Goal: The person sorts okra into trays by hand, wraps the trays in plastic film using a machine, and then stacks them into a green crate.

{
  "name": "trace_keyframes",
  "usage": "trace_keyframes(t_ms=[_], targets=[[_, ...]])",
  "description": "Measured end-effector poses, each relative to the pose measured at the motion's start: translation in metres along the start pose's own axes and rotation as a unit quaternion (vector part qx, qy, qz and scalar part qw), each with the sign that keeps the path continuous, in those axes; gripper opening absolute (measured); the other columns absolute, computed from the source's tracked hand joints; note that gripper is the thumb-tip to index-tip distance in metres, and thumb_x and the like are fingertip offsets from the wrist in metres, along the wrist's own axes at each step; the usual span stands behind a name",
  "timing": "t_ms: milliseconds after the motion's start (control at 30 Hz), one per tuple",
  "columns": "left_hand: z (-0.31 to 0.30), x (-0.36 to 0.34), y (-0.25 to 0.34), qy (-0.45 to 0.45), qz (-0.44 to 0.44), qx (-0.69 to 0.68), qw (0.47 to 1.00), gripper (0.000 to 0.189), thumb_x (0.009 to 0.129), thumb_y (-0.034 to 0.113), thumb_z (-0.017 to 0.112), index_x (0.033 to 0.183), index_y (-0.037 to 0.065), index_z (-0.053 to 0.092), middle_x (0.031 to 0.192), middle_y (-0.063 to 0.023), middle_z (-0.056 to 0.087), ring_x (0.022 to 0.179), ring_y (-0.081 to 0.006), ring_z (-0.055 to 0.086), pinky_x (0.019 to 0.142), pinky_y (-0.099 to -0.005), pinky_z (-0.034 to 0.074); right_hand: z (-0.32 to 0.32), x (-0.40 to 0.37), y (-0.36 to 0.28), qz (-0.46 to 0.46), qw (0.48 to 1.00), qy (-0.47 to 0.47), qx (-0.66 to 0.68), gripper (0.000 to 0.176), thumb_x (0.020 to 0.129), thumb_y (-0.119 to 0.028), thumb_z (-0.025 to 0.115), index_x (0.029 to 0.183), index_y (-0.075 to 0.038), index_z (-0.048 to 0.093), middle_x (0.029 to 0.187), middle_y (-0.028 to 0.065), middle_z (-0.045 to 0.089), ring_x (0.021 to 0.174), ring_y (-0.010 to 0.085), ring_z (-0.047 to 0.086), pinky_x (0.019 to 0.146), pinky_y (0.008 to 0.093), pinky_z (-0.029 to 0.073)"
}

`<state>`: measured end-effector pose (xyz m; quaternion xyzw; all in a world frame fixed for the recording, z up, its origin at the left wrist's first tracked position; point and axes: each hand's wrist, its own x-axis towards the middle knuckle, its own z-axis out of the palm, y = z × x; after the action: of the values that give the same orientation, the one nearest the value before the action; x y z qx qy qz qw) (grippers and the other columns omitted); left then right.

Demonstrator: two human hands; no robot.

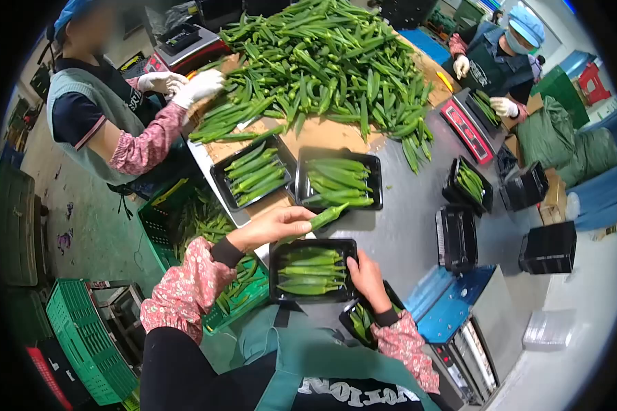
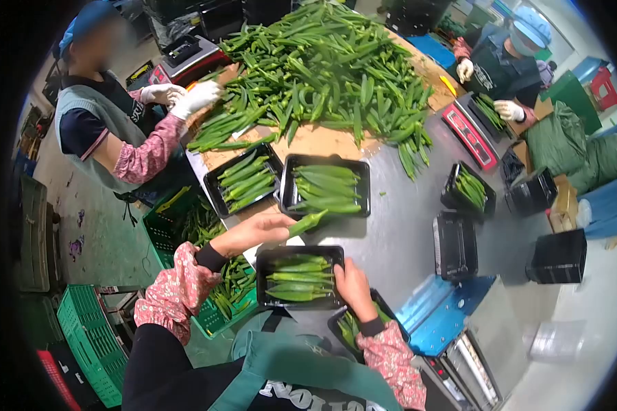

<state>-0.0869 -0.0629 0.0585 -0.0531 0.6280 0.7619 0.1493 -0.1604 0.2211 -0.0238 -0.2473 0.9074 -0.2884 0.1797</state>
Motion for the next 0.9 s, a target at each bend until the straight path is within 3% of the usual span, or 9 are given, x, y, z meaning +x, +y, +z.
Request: trace_keyframes(t_ms=[67, 133, 300, 433, 533, 567, 633, 800, 900], targets=[[0.013, 0.001, -0.035, 0.045, 0.127, 0.298, 0.945, 0.033, 0.089, 0.026, 0.066, 0.116, 0.007, 0.061, 0.09, -0.0014, 0.06, 0.08, -0.0186, 0.059, 0.069, -0.033, 0.048, 0.001, -0.001, 0.002, -0.021, 1.0, 0.015, 0.0, 0.028, 0.092, -0.025, 0.055, 0.102, 0.001, 0.053, 0.088, 0.0297, 0.062, 0.086, 0.0503, 0.058, 0.071, 0.0554, 0.045], [0.031, -0.008, -0.045, 0.099, 0.16, 0.561, 0.806, 0.038, 0.081, 0.027, 0.07, 0.113, 0.008, 0.062, 0.096, -0.0114, 0.059, 0.092, -0.0312, 0.061, 0.073, -0.0371, 0.05, 0.0, -0.001, -0.001, -0.039, 0.999, 0.027, -0.001, 0.024, 0.092, -0.021, 0.055, 0.099, 0.001, 0.052, 0.088, 0.029, 0.061, 0.085, 0.0492, 0.058, 0.072, 0.0552, 0.045], [0.052, -0.046, -0.064, 0.25, 0.265, 0.517, 0.775, 0.04, 0.08, 0.022, 0.07, 0.115, 0.004, 0.059, 0.11, -0.0115, 0.06, 0.099, -0.0335, 0.058, 0.087, -0.0435, 0.045, -0.002, -0.002, 0.001, -0.012, 1.0, 0.019, 0.021, 0.025, 0.09, -0.021, 0.057, 0.099, 0.002, 0.052, 0.086, 0.0303, 0.062, 0.087, 0.0501, 0.058, 0.072, 0.0553, 0.045], [0.037, -0.094, -0.113, 0.463, 0.085, 0.319, 0.823, 0.034, 0.088, 0.023, 0.065, 0.114, 0.003, 0.06, 0.095, -0.0144, 0.063, 0.086, -0.0305, 0.062, 0.077, -0.0388, 0.049, -0.002, -0.003, 0.004, 0.004, 0.999, 0.01, 0.042, 0.024, 0.088, -0.02, 0.058, 0.097, 0.002, 0.053, 0.084, 0.0303, 0.061, 0.086, 0.0506, 0.058, 0.071, 0.0543, 0.045], [0.059, -0.112, -0.121, 0.326, -0.077, 0.298, 0.894, 0.05, 0.092, 0.033, 0.061, 0.129, 0.001, 0.048, 0.078, -0.0125, 0.064, 0.068, -0.0308, 0.064, 0.065, -0.0397, 0.051, -0.004, -0.005, 0.001, 0.018, 0.998, 0.001, 0.063, 0.025, 0.088, -0.018, 0.059, 0.096, 0.005, 0.056, 0.082, 0.0242, 0.061, 0.075, 0.0315, 0.062, 0.07, 0.0406, 0.047], [0.065, -0.11, -0.15, 0.323, 0.029, 0.349, 0.879, 0.049, 0.096, 0.034, 0.056, 0.13, 0.001, 0.045, 0.074, -0.0116, 0.064, 0.062, -0.0263, 0.065, 0.059, -0.0373, 0.051, -0.004, -0.005, -0.001, 0.019, 0.997, 0.002, 0.074, 0.024, 0.088, -0.017, 0.059, 0.096, 0.005, 0.056, 0.081, 0.0219, 0.062, 0.074, 0.0274, 0.061, 0.069, 0.0394, 0.047], [0.089, -0.114, -0.112, 0.298, -0.071, 0.072, 0.949, 0.044, 0.099, 0.032, 0.05, 0.129, 0.001, 0.045, 0.075, -0.0117, 0.065, 0.059, -0.0201, 0.066, 0.052, -0.032, 0.051, -0.004, -0.007, -0.005, 0.022, 0.995, 0.004, 0.097, 0.022, 0.088, -0.015, 0.06, 0.096, 0.006, 0.056, 0.079, 0.0174, 0.063, 0.073, 0.0191, 0.058, 0.069, 0.0371, 0.047], [0.08, -0.116, -0.129, 0.396, 0.021, -0.109, 0.912, 0.034, 0.102, 0.018, 0.041, 0.127, -0.004, 0.047, 0.095, -0.0147, 0.065, 0.066, -0.0226, 0.07, 0.052, -0.0272, 0.057, -0.019, -0.021, -0.052, -0.024, 0.995, -0.002, 0.099, 0.028, 0.087, -0.019, 0.061, 0.105, 0.003, 0.059, 0.072, 0.0165, 0.061, 0.064, 0.0246, 0.062, 0.062, 0.0369, 0.048], [0.052, -0.133, -0.095, 0.431, 0.049, -0.239, 0.869, 0.028, 0.1, 0.01, 0.039, 0.119, -0.007, 0.05, 0.098, -0.0179, 0.066, 0.067, -0.0261, 0.07, 0.053, -0.0285, 0.059, -0.019, -0.023, -0.087, -0.008, 0.974, -0.039, 0.225, 0.034, 0.093, -0.019, 0.06, 0.117, 0.004, 0.057, 0.092, 0.0164, 0.069, 0.084, 0.0174, 0.068, 0.07, 0.03, 0.053]])
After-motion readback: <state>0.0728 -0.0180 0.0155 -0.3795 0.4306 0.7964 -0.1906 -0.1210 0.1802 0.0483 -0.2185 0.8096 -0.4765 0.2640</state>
